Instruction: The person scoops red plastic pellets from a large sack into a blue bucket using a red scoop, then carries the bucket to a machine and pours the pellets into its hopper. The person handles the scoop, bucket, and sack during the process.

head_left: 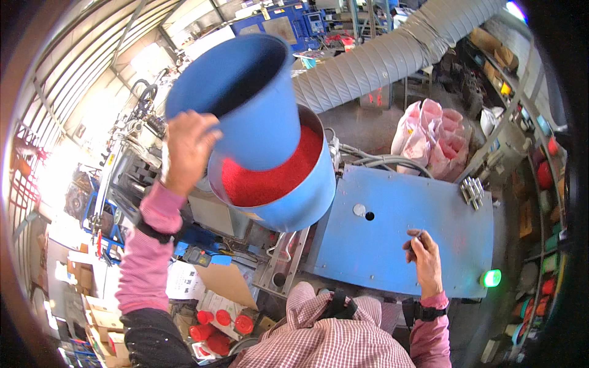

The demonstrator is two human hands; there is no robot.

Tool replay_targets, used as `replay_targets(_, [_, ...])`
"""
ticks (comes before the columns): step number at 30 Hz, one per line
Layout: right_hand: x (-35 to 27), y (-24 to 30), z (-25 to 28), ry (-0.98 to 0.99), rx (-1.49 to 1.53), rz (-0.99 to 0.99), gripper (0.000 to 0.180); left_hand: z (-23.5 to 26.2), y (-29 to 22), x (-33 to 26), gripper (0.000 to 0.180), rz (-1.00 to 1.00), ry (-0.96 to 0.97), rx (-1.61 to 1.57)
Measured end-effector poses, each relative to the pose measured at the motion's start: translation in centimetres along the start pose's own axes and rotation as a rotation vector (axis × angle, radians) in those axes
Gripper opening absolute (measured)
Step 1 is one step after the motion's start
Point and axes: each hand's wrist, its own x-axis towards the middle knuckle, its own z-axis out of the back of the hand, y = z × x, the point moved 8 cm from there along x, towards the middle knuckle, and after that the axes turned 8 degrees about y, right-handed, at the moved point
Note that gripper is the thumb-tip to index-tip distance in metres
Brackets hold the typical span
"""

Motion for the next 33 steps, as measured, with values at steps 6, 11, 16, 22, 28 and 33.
replay_targets(6, [0.2,0.2,0.0,-0.016,-0.071,-0.007,0.025,-3.3,-4.9,-5.4,0.021,-0.070,0.170,-0.097])
replay_targets(11, [0.9,0.5,-1.3,-0.003,-0.094,-0.030,0.024,-3.4,-5.3,-8.3,0.023,-0.083,0.132,-0.130])
replay_targets(16, [1.6,0.8,-3.4,0.022,-0.120,-0.040,0.024,-2.7,-2.3,-8.1,0.022,-0.031,0.095,-0.130])
replay_targets(22, [1.9,0.7,-5.1,0.045,-0.196,-0.064,0.025,0.1,8.2,-3.9,0.034,0.365,-0.084,-0.312])
replay_targets(28, [1.4,0.2,-5.1,0.019,-0.155,-0.045,0.025,3.8,13.7,1.4,0.033,0.406,-0.073,-0.353])
replay_targets(33, [0.8,0.1,-4.6,-0.001,-0.112,-0.044,0.025,5.2,15.7,4.1,0.033,0.297,-0.115,-0.345])
